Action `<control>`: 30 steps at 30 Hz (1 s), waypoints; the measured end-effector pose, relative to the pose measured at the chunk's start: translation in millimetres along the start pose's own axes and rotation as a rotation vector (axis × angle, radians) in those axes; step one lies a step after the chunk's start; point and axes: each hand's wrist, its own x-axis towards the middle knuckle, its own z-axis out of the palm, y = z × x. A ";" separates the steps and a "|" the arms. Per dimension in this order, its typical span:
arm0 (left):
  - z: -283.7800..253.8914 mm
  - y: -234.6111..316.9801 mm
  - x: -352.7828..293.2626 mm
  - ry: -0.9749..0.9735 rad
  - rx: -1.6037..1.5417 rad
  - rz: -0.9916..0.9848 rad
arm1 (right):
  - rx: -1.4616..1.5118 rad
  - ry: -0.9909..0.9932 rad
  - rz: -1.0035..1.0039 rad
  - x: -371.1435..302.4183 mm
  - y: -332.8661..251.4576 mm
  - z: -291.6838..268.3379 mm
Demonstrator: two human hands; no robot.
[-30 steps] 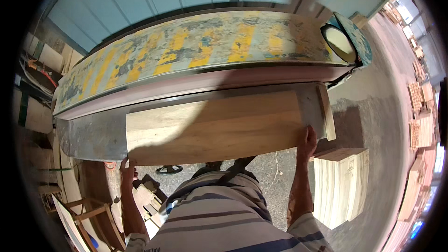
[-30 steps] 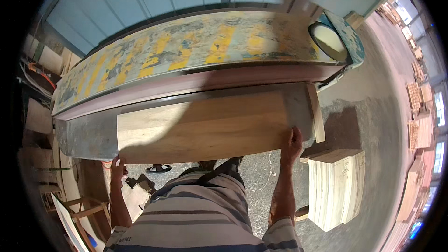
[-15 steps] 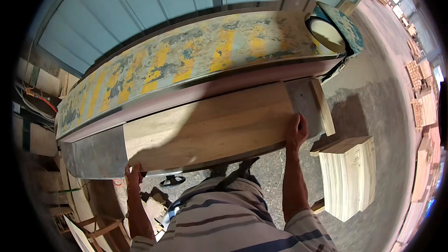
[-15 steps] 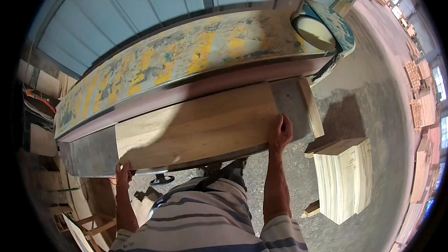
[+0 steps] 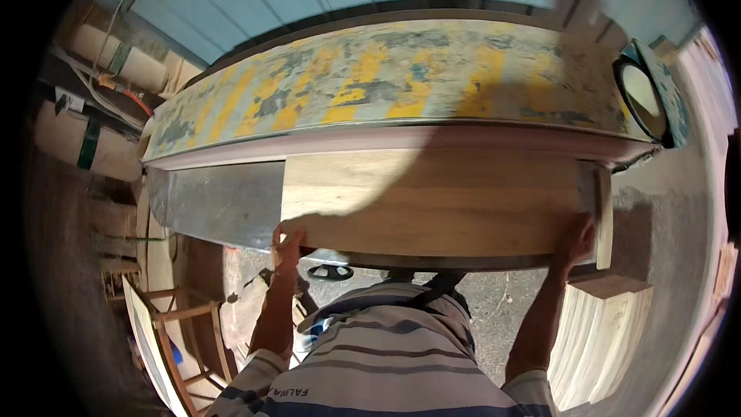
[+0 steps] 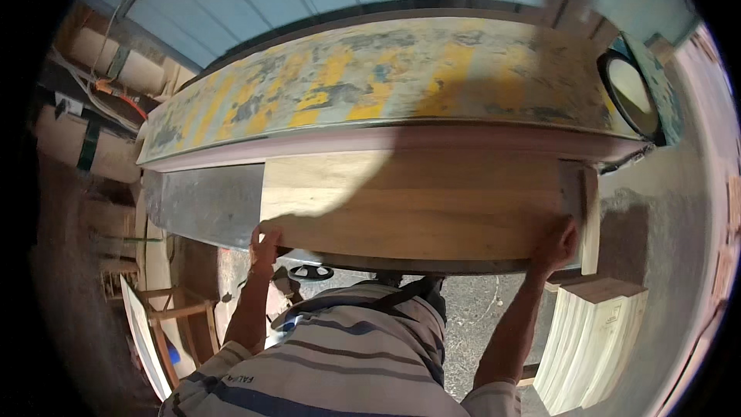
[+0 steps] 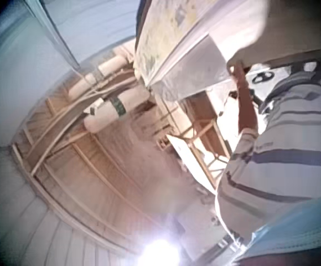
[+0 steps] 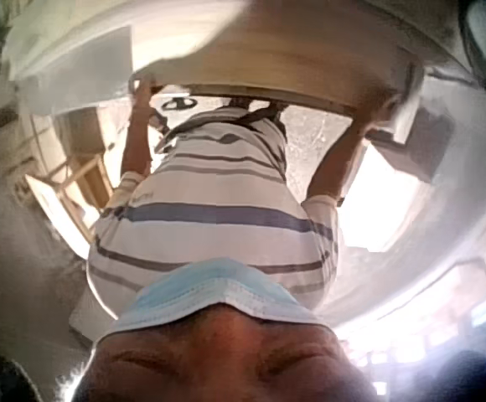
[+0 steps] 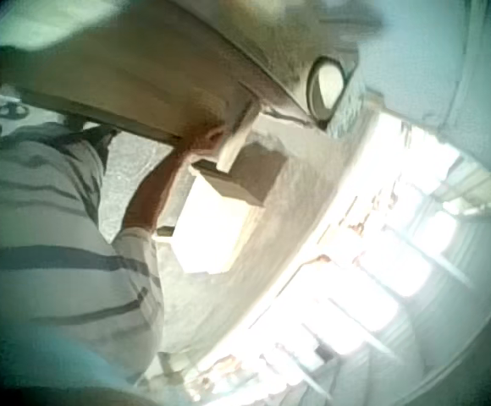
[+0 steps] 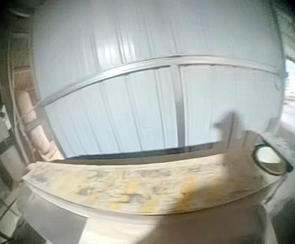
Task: The person sands wood panels on a large belt sander, moving each panel across the abrasive surface and then stacking the finished panels on a wooden stool.
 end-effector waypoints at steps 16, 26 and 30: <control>-34.0 -64.9 55.7 -0.018 -0.203 0.047 | -0.194 0.032 0.000 -36.6 -15.6 28.9; -90.0 -34.9 88.6 -0.083 -0.468 -0.028 | -0.307 -0.047 -0.053 -136.4 -29.1 66.1; -139.3 -74.8 120.1 -0.264 -0.242 -0.020 | -0.343 -0.032 -0.019 -144.5 -60.9 84.6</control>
